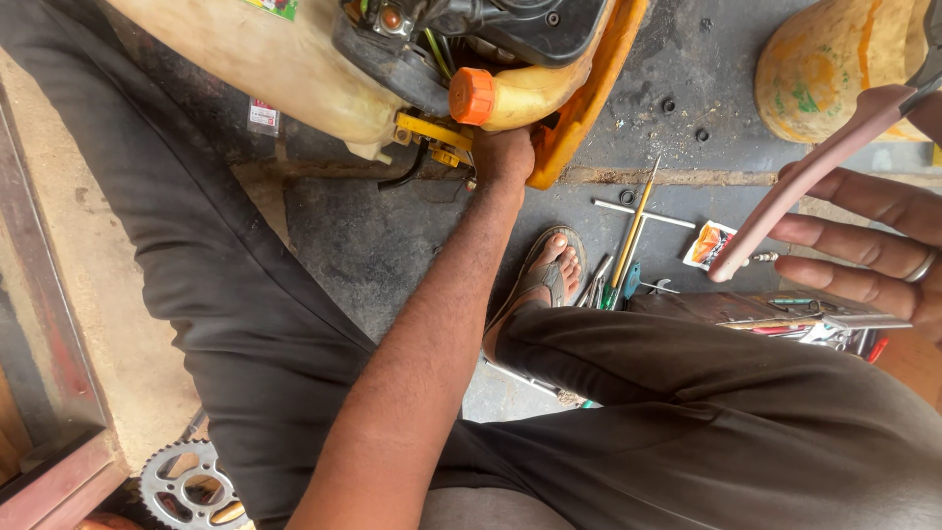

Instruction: The person uses a screwdriver to adjust a small component on a yellow and white motorized machine. The hands remain in frame throughout, manipulating the tool with both hands to tighten or loosen a screw on the machine's side.

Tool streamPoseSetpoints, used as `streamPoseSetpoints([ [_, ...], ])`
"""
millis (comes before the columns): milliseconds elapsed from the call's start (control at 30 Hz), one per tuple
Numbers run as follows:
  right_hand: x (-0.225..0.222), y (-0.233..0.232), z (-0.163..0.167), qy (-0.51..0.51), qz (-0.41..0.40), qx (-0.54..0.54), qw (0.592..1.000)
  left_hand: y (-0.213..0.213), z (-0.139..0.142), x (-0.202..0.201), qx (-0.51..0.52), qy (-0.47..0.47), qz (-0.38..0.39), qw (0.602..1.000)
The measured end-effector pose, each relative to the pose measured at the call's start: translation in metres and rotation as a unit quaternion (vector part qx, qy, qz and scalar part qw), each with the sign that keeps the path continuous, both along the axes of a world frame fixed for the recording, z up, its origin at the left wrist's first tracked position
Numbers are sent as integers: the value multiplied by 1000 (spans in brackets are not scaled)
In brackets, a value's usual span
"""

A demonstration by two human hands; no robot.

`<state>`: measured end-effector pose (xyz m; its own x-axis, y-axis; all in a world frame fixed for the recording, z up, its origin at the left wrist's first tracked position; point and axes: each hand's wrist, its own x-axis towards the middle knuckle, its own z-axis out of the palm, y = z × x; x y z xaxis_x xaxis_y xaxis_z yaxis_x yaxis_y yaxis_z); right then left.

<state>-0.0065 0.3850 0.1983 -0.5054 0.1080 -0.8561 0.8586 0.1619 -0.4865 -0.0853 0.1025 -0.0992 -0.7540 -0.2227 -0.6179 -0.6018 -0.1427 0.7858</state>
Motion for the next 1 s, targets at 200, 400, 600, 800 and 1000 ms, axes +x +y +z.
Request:
streamPoseSetpoints([
  [200,1,-16,10,79,70,-24,994,-3,-2,-1,-26,-9,-36,999],
  [400,-13,-35,14,28,-54,83,995,-6,12,-2,21,50,-17,998],
  [600,6,-10,9,175,53,24,983,-45,37,66,-15,169,26,985],
  [800,-3,-4,-2,220,121,-35,967,-112,18,155,-467,153,-194,849],
  [1000,7,-24,19,245,93,24,965,-115,-31,152,-517,83,-394,755],
])
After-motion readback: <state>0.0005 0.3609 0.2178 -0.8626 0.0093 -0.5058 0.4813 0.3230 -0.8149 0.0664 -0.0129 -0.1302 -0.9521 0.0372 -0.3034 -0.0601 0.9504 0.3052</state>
